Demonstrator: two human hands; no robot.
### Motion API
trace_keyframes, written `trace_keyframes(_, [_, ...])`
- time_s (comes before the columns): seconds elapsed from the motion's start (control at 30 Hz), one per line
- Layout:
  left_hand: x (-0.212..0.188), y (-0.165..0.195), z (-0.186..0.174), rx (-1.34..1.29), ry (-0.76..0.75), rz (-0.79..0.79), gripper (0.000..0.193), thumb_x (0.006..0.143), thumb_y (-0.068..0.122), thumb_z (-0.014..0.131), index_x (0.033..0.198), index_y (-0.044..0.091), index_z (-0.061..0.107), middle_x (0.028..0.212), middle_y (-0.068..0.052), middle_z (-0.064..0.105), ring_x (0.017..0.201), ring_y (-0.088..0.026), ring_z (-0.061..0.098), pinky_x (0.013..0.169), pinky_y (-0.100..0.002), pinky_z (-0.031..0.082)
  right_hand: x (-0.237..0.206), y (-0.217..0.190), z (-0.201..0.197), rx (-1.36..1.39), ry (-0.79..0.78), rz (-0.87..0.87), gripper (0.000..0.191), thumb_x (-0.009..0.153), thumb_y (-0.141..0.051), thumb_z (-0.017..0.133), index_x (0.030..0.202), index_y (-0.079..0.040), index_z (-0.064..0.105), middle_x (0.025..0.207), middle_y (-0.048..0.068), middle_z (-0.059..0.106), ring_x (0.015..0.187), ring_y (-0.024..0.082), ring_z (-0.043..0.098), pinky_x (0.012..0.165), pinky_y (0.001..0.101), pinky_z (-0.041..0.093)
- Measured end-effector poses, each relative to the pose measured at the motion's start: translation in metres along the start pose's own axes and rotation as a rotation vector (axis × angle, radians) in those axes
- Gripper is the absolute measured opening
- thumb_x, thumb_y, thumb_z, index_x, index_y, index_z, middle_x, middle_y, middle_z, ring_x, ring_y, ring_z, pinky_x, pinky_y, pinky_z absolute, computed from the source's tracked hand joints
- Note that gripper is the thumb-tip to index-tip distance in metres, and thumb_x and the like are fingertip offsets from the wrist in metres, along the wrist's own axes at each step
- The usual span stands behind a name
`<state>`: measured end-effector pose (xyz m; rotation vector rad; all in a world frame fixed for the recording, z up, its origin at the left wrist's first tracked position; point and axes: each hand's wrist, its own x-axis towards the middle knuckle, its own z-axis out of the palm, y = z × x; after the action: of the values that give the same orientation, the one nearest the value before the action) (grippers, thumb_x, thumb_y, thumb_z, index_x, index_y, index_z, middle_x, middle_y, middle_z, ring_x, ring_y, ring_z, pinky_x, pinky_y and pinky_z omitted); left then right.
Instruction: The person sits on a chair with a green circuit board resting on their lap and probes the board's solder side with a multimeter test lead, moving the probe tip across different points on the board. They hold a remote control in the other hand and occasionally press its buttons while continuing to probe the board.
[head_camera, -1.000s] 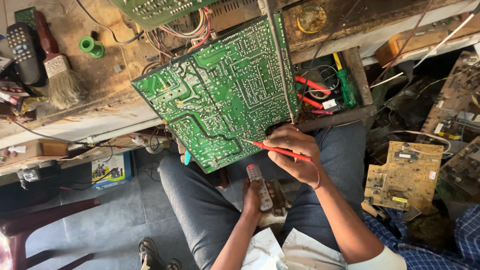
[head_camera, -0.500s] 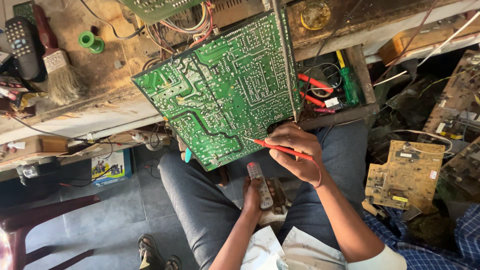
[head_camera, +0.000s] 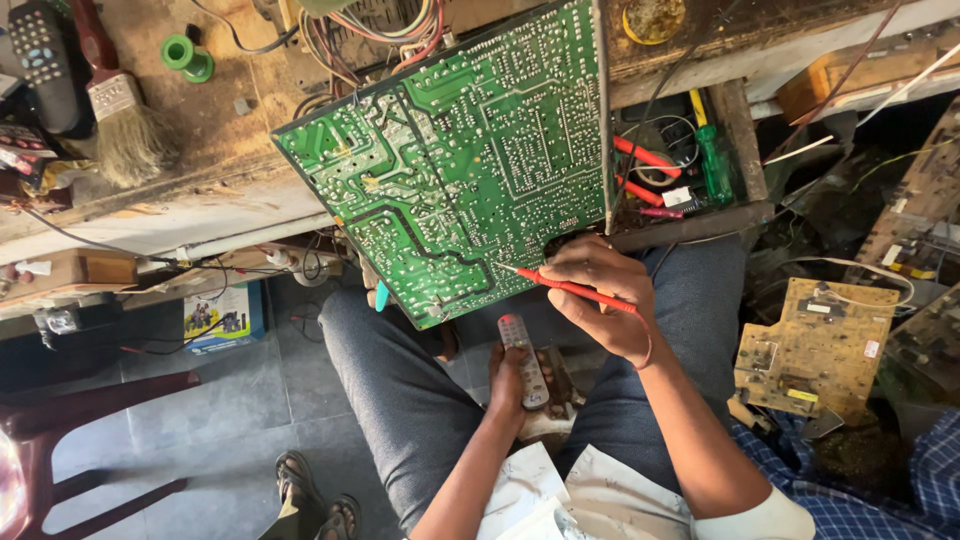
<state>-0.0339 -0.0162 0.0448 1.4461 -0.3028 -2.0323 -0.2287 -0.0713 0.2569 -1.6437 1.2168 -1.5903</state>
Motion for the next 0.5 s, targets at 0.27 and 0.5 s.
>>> trace_keyframes(0.27, [0.0026,-0.0013,-0.0016,-0.002,0.002,0.007,0.022,0.088,0.012,0.051,0.11,0.011,0.05,0.08,-0.011,0.064,0.059,-0.024,0.067,0.053,-0.038,0.059,0.0,0.0023,0.0011,-0.03,-0.005,0.002,0.02,0.088,-0.003,0.075,0.108,0.0,0.075,0.104,0.011,0.072,0.099,0.023,0.069,0.091,0.0334,0.055])
trace_keyframes(0.5, [0.003,-0.0031,-0.0042,-0.033,-0.019,0.011,0.023,0.088,0.012,0.053,0.11,0.009,0.048,0.081,-0.013,0.063,0.061,-0.024,0.067,0.054,-0.038,0.059,-0.0013,0.0026,0.0037,0.005,0.009,0.006,0.02,0.089,-0.004,0.075,0.108,0.0,0.075,0.107,0.011,0.073,0.101,0.023,0.069,0.093,0.0339,0.056])
